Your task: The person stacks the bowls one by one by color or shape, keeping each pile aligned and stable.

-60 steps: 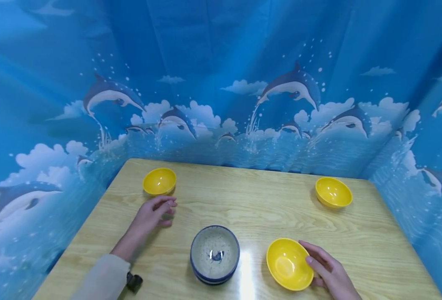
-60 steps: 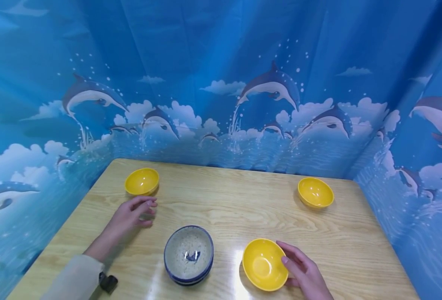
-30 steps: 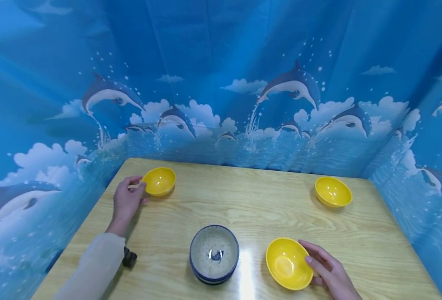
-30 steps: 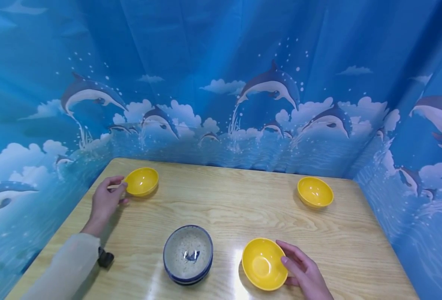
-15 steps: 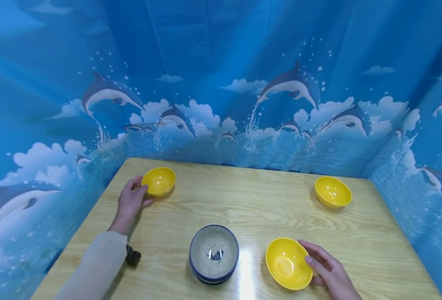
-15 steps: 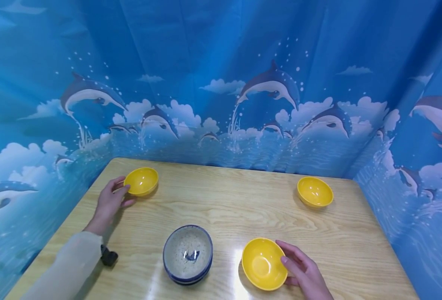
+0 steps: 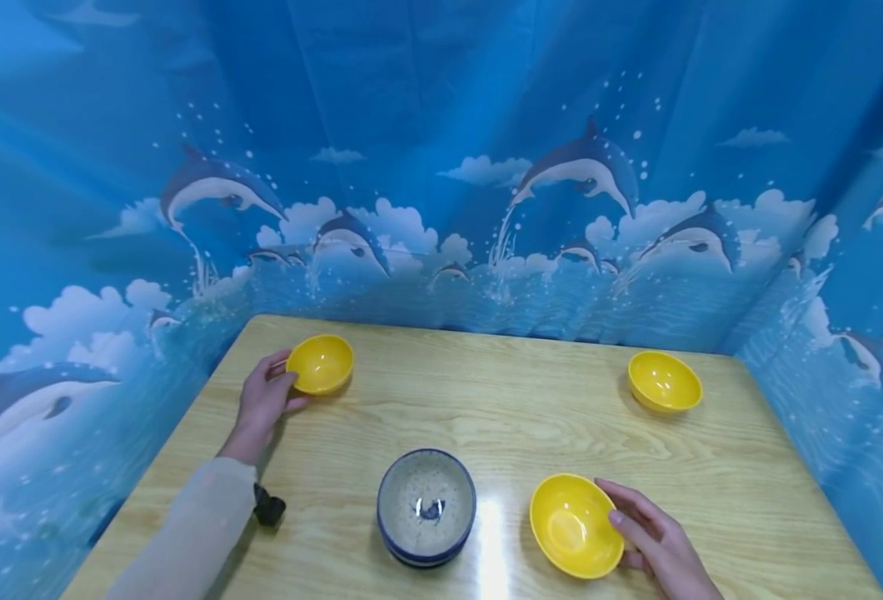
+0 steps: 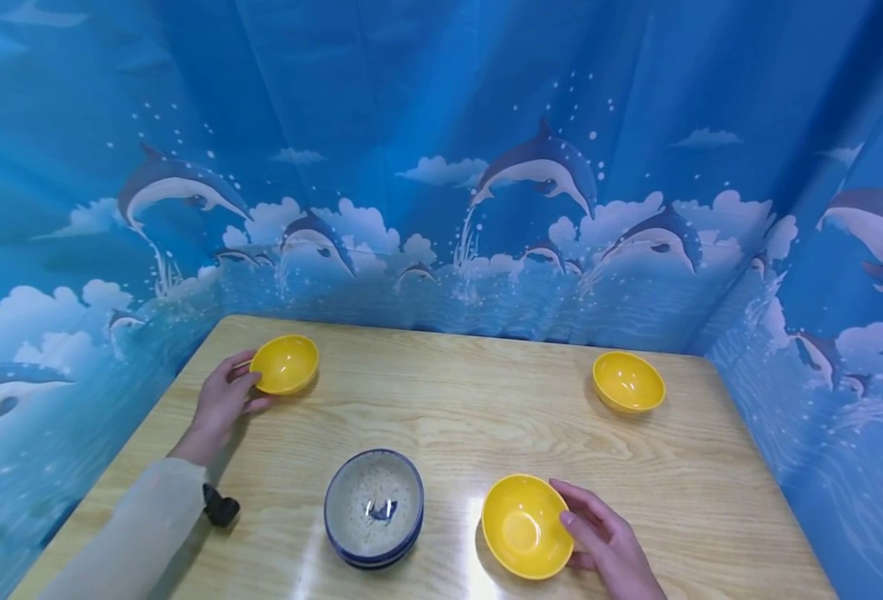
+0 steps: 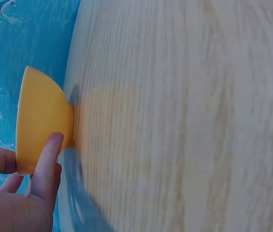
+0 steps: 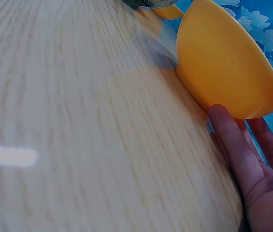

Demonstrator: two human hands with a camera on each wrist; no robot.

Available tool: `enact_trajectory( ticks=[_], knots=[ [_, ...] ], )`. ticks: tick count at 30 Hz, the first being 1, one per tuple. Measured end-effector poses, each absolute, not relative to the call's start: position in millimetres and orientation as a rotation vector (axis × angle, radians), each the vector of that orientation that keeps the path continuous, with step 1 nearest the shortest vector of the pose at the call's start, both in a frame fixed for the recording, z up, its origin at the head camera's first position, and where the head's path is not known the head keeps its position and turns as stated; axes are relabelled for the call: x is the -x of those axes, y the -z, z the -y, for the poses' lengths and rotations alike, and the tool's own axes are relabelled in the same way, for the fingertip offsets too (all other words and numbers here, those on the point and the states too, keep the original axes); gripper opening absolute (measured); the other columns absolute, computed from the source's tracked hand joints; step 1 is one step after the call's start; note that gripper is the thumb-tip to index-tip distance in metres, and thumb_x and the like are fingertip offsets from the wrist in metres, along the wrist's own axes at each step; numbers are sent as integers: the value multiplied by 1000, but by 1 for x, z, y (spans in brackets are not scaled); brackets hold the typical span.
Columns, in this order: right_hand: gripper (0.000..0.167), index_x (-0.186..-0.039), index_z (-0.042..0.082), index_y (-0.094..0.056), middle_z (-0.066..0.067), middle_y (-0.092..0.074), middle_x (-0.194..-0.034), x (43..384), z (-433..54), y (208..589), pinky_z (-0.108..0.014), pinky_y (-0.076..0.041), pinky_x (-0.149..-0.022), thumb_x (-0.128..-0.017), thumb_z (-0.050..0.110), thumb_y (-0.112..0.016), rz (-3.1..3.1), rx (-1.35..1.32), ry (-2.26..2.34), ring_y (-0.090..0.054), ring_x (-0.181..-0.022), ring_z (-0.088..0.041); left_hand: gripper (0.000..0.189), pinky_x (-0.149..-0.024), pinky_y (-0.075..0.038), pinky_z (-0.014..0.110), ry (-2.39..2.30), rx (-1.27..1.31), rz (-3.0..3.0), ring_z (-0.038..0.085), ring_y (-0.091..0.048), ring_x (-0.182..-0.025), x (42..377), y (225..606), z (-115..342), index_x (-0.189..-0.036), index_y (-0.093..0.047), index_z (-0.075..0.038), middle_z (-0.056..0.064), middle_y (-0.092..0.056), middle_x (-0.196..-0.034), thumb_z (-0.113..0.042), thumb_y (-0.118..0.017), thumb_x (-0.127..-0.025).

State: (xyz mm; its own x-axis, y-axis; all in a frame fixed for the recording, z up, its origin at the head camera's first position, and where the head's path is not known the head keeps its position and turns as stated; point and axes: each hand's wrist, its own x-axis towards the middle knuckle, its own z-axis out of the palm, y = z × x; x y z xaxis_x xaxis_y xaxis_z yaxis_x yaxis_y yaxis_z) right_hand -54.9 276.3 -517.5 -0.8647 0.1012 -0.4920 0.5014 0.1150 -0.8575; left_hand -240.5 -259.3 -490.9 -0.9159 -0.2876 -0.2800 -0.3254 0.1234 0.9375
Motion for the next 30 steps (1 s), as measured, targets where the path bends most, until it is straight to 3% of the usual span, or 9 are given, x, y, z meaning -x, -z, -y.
enact_trajectory(
  ticks=[14,30],
  knots=[
    [71,-165,11,-45,-22,-41,-172,56,-277,519,-44,-68,-95,-107,43,-69,-2087,-593,1808,-61,-139,-31,58,-92,-68,35,-1839,437,-2318,41,-59,-140,242,478,238,-169,-37,-14,22,-41,-169,-12,-52,-114],
    [69,-165,11,-45,-21,-43,-171,54,-278,518,-43,-68,-94,-108,41,-68,-2087,-579,1814,-61,-138,-29,53,-86,-69,33,-1724,151,-2319,41,-59,-138,234,463,197,-164,-46,-12,20,-46,-165,-12,-57,-112]
  ],
)
